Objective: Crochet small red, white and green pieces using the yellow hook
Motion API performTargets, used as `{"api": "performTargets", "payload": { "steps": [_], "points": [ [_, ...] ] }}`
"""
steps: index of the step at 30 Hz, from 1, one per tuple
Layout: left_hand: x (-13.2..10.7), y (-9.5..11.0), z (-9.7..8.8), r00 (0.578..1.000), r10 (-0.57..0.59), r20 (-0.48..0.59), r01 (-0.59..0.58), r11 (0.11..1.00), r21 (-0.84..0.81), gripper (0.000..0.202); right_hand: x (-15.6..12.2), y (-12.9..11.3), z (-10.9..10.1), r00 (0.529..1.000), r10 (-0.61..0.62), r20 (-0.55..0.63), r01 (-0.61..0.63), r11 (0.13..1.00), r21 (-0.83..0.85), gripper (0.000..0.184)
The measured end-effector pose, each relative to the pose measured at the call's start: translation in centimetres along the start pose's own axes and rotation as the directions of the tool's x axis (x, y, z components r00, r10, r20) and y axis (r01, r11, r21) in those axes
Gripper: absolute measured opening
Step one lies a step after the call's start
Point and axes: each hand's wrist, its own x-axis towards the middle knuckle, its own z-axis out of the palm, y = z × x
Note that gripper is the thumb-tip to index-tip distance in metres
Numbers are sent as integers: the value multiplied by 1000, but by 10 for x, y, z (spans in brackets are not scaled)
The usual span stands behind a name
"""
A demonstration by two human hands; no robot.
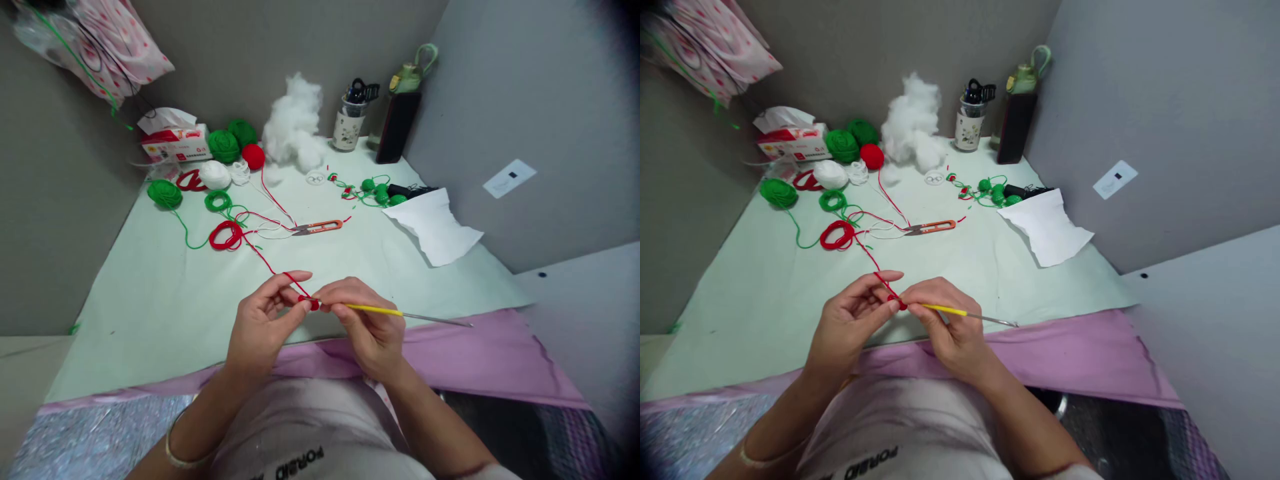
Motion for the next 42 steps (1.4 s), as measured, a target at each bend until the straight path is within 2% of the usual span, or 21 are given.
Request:
{"api": "performTargets", "payload": {
  "steps": [4, 7, 9, 11, 15, 17, 21, 25, 32, 36, 42],
  "points": [
    [1, -2, 0, 1000, -24, 10, 24, 1000, 11, 34, -2, 1, 3, 998, 48, -29, -47, 998, 37, 24],
    [2, -4, -1, 999, -30, 35, 31, 999, -37, 35, -3, 3, 8, 991, 105, -88, -95, 988, 119, 22],
    [1, -5, -2, 998, -31, 48, 34, 998, -56, 36, -2, 3, 8, 986, 144, -84, -128, 977, 169, 21],
    [0, -5, -3, 998, -35, 47, 37, 998, -41, 37, -1, 1, 3, 987, 156, -47, -147, 977, 153, 21],
    [-2, -3, -4, 998, -52, 46, 51, 999, 18, 39, 5, -4, -7, 989, 106, 104, -111, 993, 48, 21],
    [-1, -2, -3, 996, -72, 61, 71, 997, 10, 42, 6, -4, -6, 986, 111, 124, -119, 991, 64, 20],
    [0, -4, -1, 996, -57, 65, 61, 996, -63, 41, 3, 2, 9, 980, 191, -47, -176, 959, 221, 18],
    [-1, -9, -2, 999, 37, 9, -36, 995, -90, 29, -1, 7, 20, 935, 298, -193, -217, 910, 355, 16],
    [-3, -9, 2, 992, 112, -49, -116, 990, -77, 25, -1, 6, 18, 918, 335, -215, -244, 900, 361, 14],
    [-2, -8, 3, 991, 129, -40, -133, 985, -114, 25, -3, 7, 18, 914, 347, -211, -259, 898, 356, 15],
    [0, -11, -1, 991, 122, -53, -128, 985, -119, 22, 0, 2, 18, 926, 282, -252, -217, 942, 258, 17]
  ]
}}
